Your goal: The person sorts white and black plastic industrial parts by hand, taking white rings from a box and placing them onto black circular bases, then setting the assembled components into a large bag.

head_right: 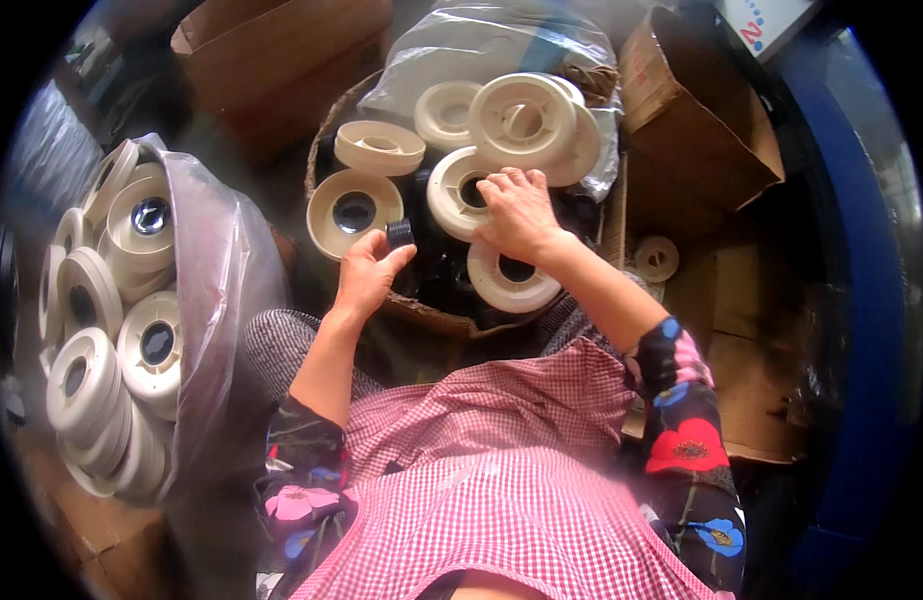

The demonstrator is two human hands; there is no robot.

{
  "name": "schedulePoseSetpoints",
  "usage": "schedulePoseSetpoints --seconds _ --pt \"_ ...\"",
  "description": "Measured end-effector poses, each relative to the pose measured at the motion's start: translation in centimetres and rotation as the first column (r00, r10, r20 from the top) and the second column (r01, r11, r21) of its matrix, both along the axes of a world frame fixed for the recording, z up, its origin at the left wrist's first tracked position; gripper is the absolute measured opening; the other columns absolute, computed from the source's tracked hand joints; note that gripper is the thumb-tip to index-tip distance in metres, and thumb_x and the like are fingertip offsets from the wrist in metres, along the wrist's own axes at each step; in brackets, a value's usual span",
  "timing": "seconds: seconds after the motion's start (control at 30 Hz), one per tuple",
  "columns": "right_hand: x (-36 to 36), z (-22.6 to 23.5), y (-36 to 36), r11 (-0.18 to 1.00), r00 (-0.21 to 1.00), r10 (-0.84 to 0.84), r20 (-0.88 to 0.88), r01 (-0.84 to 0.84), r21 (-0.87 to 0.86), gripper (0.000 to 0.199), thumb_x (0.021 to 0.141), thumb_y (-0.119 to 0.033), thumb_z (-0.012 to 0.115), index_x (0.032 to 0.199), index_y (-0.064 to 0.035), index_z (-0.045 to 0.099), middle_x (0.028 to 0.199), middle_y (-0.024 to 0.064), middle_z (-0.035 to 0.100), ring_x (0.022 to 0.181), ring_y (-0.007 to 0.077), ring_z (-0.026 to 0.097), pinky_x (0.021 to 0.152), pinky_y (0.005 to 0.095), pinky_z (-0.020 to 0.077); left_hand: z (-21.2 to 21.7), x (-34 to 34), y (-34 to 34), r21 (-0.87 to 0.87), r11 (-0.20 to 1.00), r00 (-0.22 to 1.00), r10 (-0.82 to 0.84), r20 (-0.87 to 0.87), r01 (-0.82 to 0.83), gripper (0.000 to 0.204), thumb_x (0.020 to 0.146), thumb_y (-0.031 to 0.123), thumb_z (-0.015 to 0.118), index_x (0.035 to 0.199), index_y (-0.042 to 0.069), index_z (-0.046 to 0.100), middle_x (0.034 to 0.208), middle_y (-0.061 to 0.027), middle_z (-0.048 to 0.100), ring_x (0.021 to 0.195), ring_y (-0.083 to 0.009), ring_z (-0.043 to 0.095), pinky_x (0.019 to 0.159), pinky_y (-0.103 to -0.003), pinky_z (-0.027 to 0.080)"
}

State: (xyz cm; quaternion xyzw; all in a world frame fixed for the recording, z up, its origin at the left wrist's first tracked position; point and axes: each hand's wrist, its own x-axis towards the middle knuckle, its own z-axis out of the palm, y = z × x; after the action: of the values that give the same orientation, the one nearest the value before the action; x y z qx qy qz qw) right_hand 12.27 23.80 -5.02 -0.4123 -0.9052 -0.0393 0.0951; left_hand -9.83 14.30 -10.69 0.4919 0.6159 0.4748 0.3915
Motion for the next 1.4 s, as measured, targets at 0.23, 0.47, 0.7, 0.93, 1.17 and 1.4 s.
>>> schedulePoseSetpoints --seconds 0.23,0.47,0.7,0.93,1.17,1.4 --pt "-1.9 -2.8 0.6 0.997 0.995 0.019 -0.094 -0.026 -0.078 0.036 0.064 -0.032 0.072 0.084 -0.0036 0.066 0.091 0.0168 0.062 0.106 0.0322 0.052 0.103 0.0538 0.0276 -1.3 -1.6 0.7 0.267 0.962 0.998 0.065 -0.005 -0.061 0.020 0.078 0.015 0.074 0.090 0.002 0.066 0.112 -0.0109 0.056 0.088 -0.0162 0.061 0.074 -0.025 0.049" --pt "-0.9 0.6 1.4 0.515 0.527 -0.592 -0.609 -0.334 -0.789 0.042 0.081 -0.034 0.066 0.102 0.0021 0.065 0.087 0.0063 0.065 0.080 0.0110 0.061 0.074 0.0259 0.0493 1.6 -0.4 1.7 0.236 0.972 0.924 -0.112 0.367 0.024 0.021 0.081 0.001 0.068 0.101 0.003 0.063 0.137 -0.0104 0.040 0.116 -0.0158 0.050 0.095 -0.027 0.045" --pt "-0.6 0.4 0.2 0.125 0.302 -0.766 -0.567 -0.795 -0.593 0.048 0.086 -0.032 0.060 0.120 0.0013 0.052 0.107 0.0119 0.062 0.098 0.0189 0.060 0.087 0.0353 0.0477 2.6 2.4 3.2 0.292 0.954 0.937 -0.167 0.306 0.074 0.027 0.078 -0.002 0.070 0.100 0.004 0.056 0.124 -0.0086 0.047 0.102 -0.0128 0.056 0.079 -0.023 0.052" --pt "-0.3 -0.4 0.2 0.126 0.321 -0.723 -0.611 -0.809 -0.574 0.049 0.087 -0.030 0.062 0.123 0.0009 0.050 0.115 0.0114 0.059 0.104 0.0203 0.058 0.093 0.0375 0.0454 4.2 2.7 3.1 0.210 0.974 0.915 -0.156 0.372 0.081 0.062 0.077 0.010 0.075 0.129 0.005 0.042 0.110 -0.0098 0.057 0.098 -0.0153 0.059 0.083 -0.029 0.052" --pt "-0.5 -1.1 0.2 0.251 0.414 -0.522 -0.746 -0.761 -0.598 0.050 0.079 -0.029 0.067 0.120 -0.0019 0.054 0.131 0.0128 0.049 0.116 0.0198 0.052 0.098 0.0357 0.0418 3.7 1.6 3.4 -0.052 0.983 0.793 -0.111 0.599 0.177 0.054 0.087 0.029 0.066 0.131 0.004 0.044 0.110 -0.0112 0.060 0.095 -0.0190 0.063 0.079 -0.032 0.054" --pt "-1.0 0.3 -0.9 0.399 0.474 -0.331 -0.816 -0.714 -0.576 0.046 0.073 -0.027 0.073 0.109 -0.0041 0.056 0.141 0.0154 0.037 0.126 0.0253 0.041 0.102 0.0381 0.0379 2.8 0.7 3.7 -0.160 0.929 0.554 -0.056 0.831 0.335 0.048 0.084 0.028 0.063 0.123 0.004 0.047 0.098 -0.0074 0.059 0.077 -0.0133 0.060 0.064 -0.025 0.052"
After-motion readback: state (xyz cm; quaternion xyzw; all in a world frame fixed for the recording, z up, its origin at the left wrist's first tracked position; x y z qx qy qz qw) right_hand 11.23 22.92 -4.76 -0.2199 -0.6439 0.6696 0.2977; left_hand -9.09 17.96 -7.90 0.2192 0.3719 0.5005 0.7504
